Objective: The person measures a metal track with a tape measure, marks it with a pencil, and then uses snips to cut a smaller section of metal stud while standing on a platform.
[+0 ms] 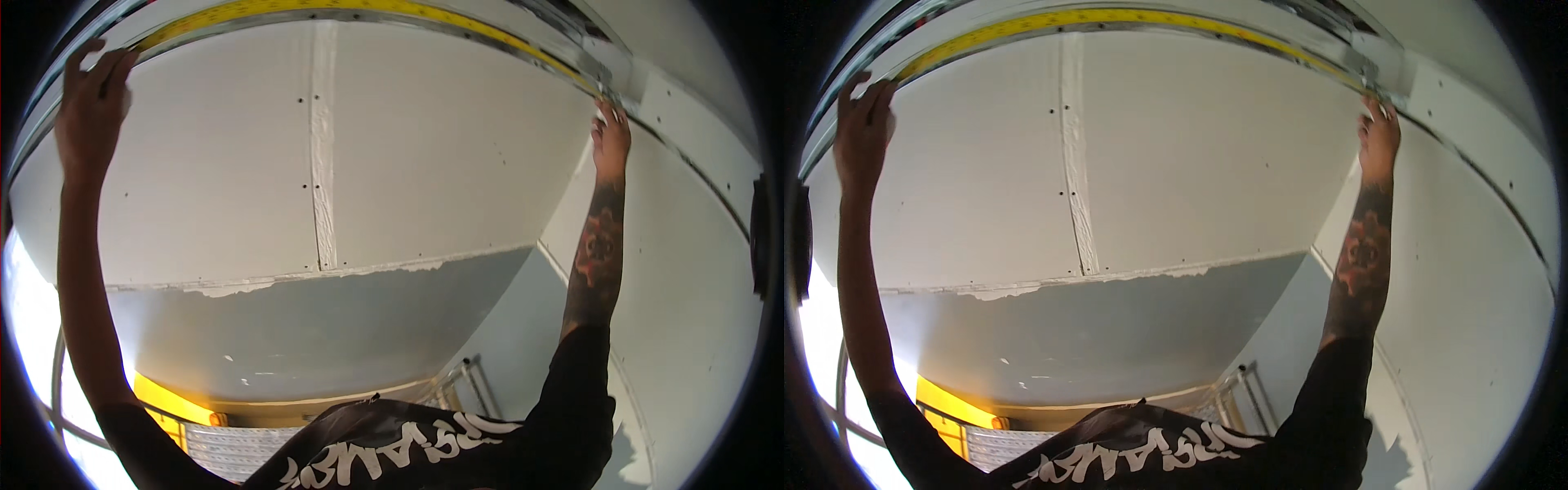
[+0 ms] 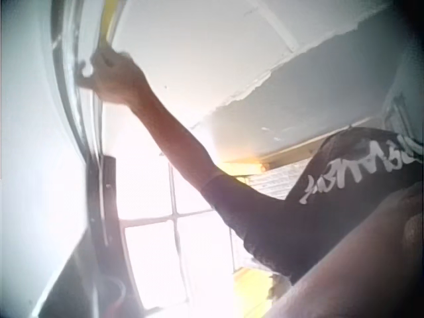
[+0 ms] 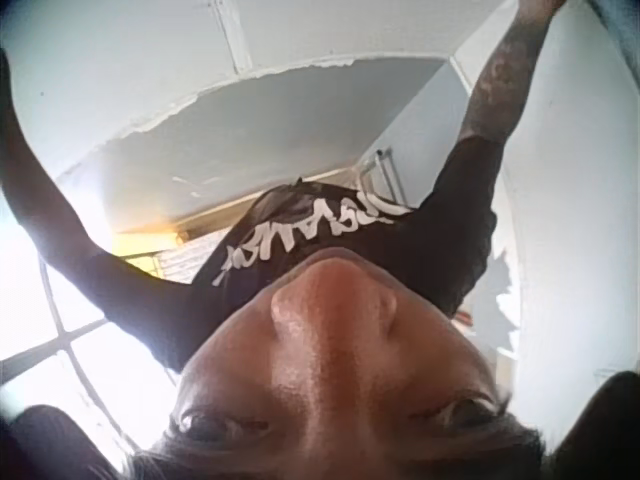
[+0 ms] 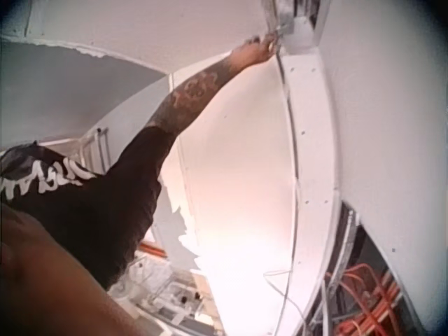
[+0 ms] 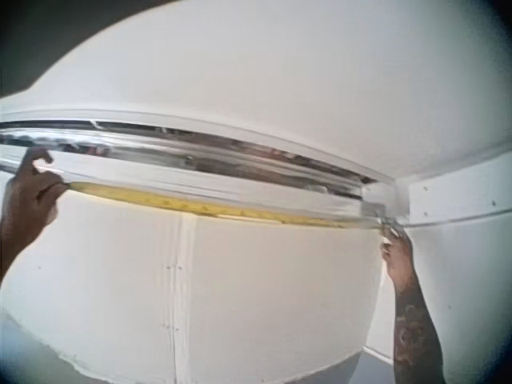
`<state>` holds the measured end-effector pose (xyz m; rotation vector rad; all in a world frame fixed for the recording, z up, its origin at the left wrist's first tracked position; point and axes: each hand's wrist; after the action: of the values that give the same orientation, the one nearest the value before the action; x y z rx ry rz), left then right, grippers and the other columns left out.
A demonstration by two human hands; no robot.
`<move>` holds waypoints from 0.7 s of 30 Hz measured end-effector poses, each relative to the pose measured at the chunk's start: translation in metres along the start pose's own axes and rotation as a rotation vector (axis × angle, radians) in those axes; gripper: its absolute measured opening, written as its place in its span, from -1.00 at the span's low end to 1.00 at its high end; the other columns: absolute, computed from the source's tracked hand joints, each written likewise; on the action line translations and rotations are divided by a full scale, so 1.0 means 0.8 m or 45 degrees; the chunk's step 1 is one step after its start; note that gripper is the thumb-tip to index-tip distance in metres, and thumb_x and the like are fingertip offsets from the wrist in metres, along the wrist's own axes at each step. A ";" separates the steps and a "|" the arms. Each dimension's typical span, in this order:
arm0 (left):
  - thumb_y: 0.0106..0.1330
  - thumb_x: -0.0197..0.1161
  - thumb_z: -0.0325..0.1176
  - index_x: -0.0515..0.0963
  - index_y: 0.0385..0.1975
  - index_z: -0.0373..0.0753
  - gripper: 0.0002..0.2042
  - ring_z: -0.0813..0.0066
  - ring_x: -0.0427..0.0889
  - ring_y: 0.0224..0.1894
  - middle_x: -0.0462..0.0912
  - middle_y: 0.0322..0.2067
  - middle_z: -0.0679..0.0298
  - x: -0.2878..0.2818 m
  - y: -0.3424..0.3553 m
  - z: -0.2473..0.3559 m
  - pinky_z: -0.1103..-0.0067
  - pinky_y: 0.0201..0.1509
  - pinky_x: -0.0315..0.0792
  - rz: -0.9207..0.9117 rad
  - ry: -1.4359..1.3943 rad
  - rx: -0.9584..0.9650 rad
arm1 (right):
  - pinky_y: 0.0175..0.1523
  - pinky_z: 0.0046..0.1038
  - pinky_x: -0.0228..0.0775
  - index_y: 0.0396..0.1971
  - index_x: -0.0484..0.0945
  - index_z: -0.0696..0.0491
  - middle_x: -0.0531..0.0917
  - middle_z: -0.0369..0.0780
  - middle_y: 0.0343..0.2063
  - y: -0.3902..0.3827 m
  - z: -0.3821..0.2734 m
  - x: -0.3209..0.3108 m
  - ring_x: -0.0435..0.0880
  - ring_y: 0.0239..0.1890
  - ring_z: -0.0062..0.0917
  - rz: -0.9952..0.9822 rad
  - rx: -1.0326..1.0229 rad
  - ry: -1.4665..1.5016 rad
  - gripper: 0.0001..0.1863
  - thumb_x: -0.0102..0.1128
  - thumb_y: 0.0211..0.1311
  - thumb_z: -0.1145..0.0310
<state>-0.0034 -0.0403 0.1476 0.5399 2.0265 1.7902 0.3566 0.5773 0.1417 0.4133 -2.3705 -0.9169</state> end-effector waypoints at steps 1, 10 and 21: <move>0.38 0.25 -0.31 0.69 -0.09 -0.12 -0.81 0.56 0.69 -0.19 0.48 0.19 0.30 -0.011 0.003 0.004 0.60 -0.16 0.65 0.038 0.001 -0.006 | -0.56 -0.72 0.11 0.12 0.41 0.03 0.66 -0.32 -0.15 0.003 -0.002 -0.005 0.41 -0.51 -0.72 -0.050 -0.014 -0.013 -0.58 0.27 0.34 0.26; 0.41 0.20 -0.20 0.72 -0.14 -0.15 -0.76 0.42 0.69 -0.07 0.33 0.37 0.30 0.001 0.008 -0.004 0.45 -0.03 0.64 -0.064 -0.116 0.019 | -0.58 -0.76 0.09 0.16 0.35 0.05 0.66 -0.24 -0.10 0.005 0.010 -0.012 0.42 -0.52 -0.76 -0.165 -0.037 -0.051 -0.56 0.23 0.37 0.28; 0.42 0.17 -0.22 0.72 -0.14 -0.13 -0.77 0.35 0.68 0.02 0.32 0.38 0.28 0.009 0.017 -0.020 0.42 0.06 0.56 -0.114 -0.119 0.094 | -0.61 -0.76 0.02 0.18 0.44 0.17 0.61 -0.22 -0.11 -0.099 0.009 0.048 0.35 -0.51 -0.78 -0.128 0.089 -0.044 -0.60 0.08 0.37 0.44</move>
<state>-0.0175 -0.0483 0.1625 0.5351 2.0265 1.6145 0.3280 0.5059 0.0977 0.5523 -2.4374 -0.8943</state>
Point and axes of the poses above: each hand's wrist, its own y-axis towards the middle knuckle, its own x-axis out of the palm, z = x × y
